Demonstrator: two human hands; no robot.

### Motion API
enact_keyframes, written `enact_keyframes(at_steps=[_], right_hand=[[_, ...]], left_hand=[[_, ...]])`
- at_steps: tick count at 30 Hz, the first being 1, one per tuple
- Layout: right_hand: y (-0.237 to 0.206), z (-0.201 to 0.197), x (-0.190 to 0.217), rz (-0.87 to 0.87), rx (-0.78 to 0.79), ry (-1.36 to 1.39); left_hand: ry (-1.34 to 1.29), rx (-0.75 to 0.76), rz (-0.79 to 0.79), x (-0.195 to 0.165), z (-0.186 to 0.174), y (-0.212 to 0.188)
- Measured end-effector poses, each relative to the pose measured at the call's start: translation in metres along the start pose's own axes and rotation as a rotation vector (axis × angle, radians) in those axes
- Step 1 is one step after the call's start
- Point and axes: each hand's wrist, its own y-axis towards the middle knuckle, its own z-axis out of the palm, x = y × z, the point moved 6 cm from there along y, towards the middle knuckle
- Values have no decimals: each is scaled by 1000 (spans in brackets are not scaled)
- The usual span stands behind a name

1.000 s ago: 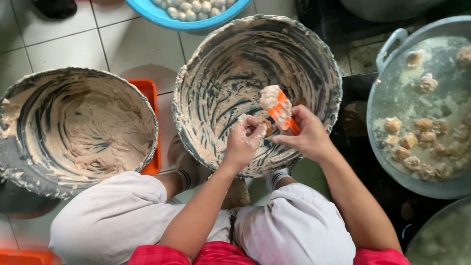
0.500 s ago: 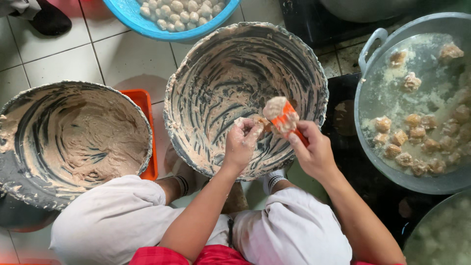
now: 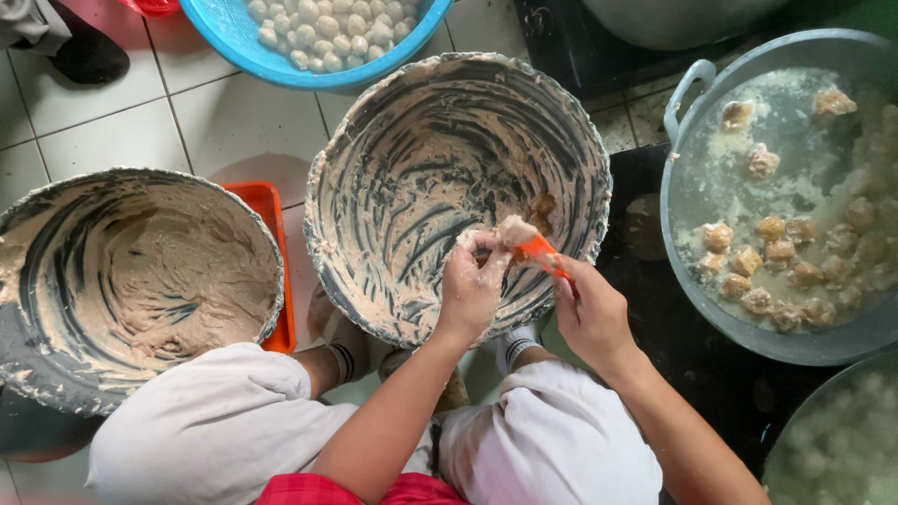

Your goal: The person sits on the floor and coats pieces of tofu with batter, using a spatula to scoop and spread batter over each piece by hand, then drops the coated pieces into a large pan of hot liquid beside them. Battered pieces accumulate in the pan as the person works through the bowl.

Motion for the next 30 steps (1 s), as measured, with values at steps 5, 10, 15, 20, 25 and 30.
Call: enact_keyframes(at_steps=[5,10,15,20,25,30], right_hand=[[0,-8,17,-238,-68,-210],[-1,-12,18,-328,-82,-423],[1,-20,26,-463,-57,-527],[28,0,3,-282,308,-781],[55,107,-29,-373,915,-1175],[40,211,-24,-524,1074,-1159]], left_hand=[[-354,58,-110,-6,8,-4],[-794,93,-258,-12,12,-8],[-792,14,-273,-5,-6,-1],[-607,-14,-29,-2,-57,10],[-619,-24,-29,10,-84,3],[-539,-102,-45,9,-99,-5]])
